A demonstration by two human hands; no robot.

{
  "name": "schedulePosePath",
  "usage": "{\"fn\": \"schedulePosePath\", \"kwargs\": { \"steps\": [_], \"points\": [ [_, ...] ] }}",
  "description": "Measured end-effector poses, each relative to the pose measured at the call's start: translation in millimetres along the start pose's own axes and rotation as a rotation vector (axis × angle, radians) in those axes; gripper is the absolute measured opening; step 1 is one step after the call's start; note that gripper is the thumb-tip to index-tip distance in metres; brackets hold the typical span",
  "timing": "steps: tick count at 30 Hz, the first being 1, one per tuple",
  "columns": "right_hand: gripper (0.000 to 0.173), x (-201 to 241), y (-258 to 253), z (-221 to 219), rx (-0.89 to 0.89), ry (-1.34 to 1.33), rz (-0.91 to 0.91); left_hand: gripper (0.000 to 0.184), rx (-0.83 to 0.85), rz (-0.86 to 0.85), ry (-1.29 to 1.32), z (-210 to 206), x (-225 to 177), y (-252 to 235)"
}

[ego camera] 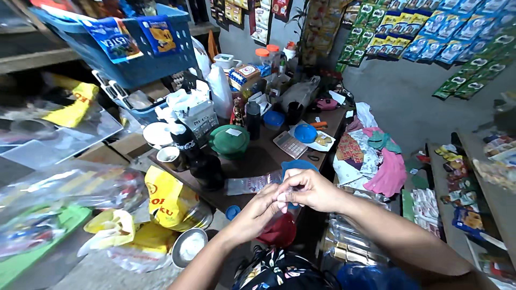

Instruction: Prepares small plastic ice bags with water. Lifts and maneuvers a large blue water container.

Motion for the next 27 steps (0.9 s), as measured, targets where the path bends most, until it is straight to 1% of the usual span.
{"fn": "schedulePosePath", "kwargs": {
  "steps": [4,6,8,10,12,13,15,16,17,18,19,20,22,23,26,27],
  "points": [
    [0.01,-22.3,4.3,3.0,-0.11,-0.23,-0.16,0.043,-0.137,-0.017,-0.128,6.2,1.8,4.9],
    [0.009,-26.9,7.3,2.8,-0.143,-0.296,-0.189,0.041,-0.199,-0.033,-0.253,8.6,-3.1,5.7],
    [0.01,-23.6,12.3,5.3,-0.185,-0.311,-0.12,0.037,-0.249,-0.044,-0.315,8.5,-10.0,4.4],
    [0.014,-18.6,22.0,11.5,-0.291,-0.328,0.024,0.033,-0.289,-0.056,-0.306,7.9,-19.1,1.1],
    [0.026,-25.5,35.8,14.4,-0.415,-0.335,0.168,0.033,-0.337,-0.04,-0.237,14.1,-26.5,-3.9],
    [0.036,-36.3,42.7,9.0,-0.44,-0.278,0.191,0.032,-0.389,-0.014,-0.175,21.2,-30.0,-6.6],
    [0.056,-70.8,54.4,-15.5,-0.441,-0.068,0.157,0.028,-0.512,0.055,-0.018,38.0,-39.5,-13.5],
    [0.07,-88.8,59.6,-31.6,-0.422,0.072,0.142,0.026,-0.56,0.086,0.074,45.8,-45.4,-17.7],
    [0.083,-105.4,63.8,-47.6,-0.4,0.209,0.166,0.025,-0.594,0.111,0.151,52.4,-52.4,-22.1],
    [0.09,-118.3,67.5,-60.0,-0.418,0.313,0.248,0.025,-0.629,0.127,0.201,58.6,-59.3,-26.3],
    [0.086,-128.1,71.1,-68.1,-0.464,0.369,0.342,0.025,-0.662,0.14,0.243,64.2,-65.0,-30.1],
    [0.071,-134.7,75.2,-72.0,-0.545,0.406,0.431,0.025,-0.69,0.154,0.277,68.8,-70.4,-33.6],
    [0.033,-141.7,84.6,-73.4,-0.722,0.396,0.586,0.026,-0.731,0.187,0.342,76.5,-77.7,-39.0],
    [0.027,-143.7,89.3,-73.2,-0.767,0.354,0.636,0.027,-0.743,0.21,0.369,80.6,-78.8,-40.7],
    [0.045,-142.1,101.8,-69.7,-0.86,0.345,0.707,0.029,-0.781,0.275,0.401,98.1,-74.8,-42.2],
    [0.047,-139.9,105.8,-65.6,-0.903,0.355,0.713,0.03,-0.789,0.286,0.403,105.0,-72.9,-41.9]
  ]
}}
Point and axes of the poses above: each hand's wrist, its own y-axis away from the middle knuckle, its own z-axis out of the back of the hand, x = y × z, the point moved 9 cm from there along -y, towards the middle knuckle, and after that the axes turned 13 degrees about -x, right-handed, at the moved point
